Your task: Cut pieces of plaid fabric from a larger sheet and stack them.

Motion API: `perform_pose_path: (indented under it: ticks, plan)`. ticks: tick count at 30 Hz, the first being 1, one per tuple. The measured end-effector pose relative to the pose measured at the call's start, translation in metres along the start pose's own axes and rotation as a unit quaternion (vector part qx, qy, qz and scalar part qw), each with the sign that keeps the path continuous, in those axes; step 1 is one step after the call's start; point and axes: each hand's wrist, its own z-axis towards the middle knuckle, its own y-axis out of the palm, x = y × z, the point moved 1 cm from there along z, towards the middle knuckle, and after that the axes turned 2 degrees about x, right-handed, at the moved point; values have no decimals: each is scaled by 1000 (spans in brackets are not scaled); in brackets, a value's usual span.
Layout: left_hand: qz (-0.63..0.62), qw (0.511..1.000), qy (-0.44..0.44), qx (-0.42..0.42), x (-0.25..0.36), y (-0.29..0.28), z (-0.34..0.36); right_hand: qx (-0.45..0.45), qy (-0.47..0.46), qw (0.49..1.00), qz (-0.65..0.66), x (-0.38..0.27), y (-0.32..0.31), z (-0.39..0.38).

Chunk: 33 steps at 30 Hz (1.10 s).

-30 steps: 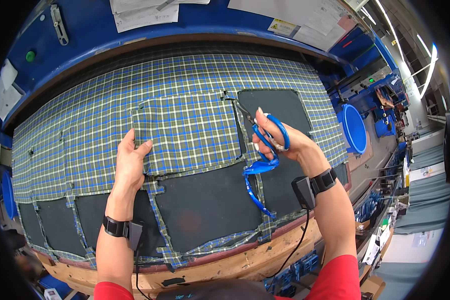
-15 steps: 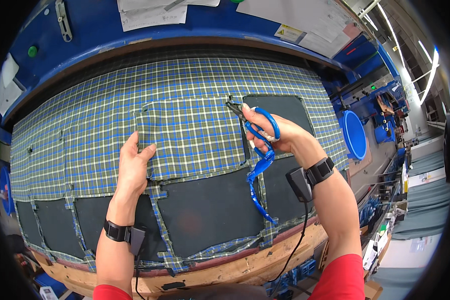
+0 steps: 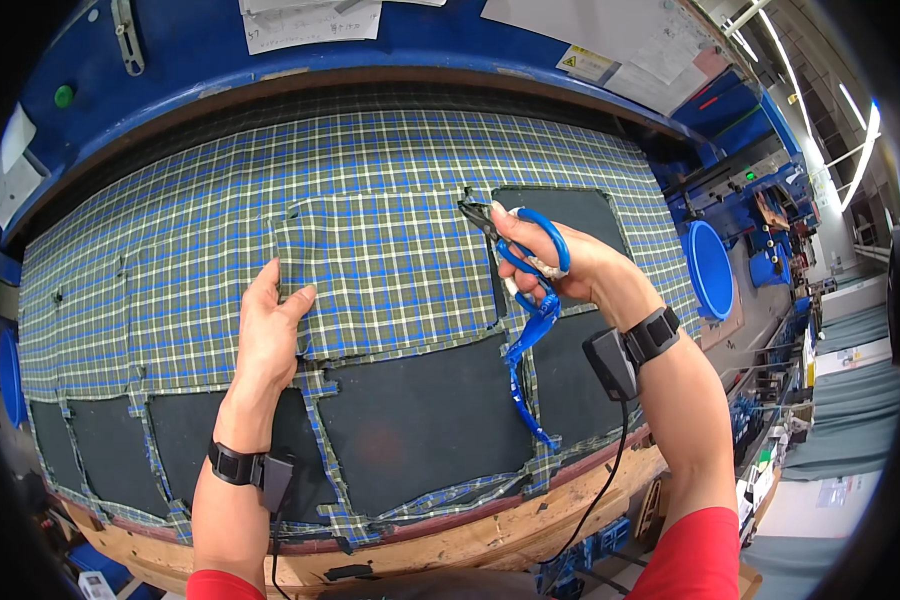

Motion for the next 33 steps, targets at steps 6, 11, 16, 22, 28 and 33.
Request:
perform_pose_path:
  ticks: [6,11,16,22,28,33]
  plan:
    - [-3,1000,-10,-6,4,2,-2,-13,3,1000,-8,3,-5,7]
    - [-7,1000,-4,-4,0,-1,0,10,-12,1000,-12,4,2,7]
    - [-10,1000,-11,-10,2,0,-1,-6,-27,996,-80,7,-5,12]
    - [-4,1000,7,-16,-20,-14,12,-24,-28,998,-58,12,-3,11]
    - [-9,997,-46,-54,-3,-17,24,-41,-50,998,26,30,-10,3]
    - [129,991,4,-24,20,11,30,-33,-43,995,79,47,-26,-12]
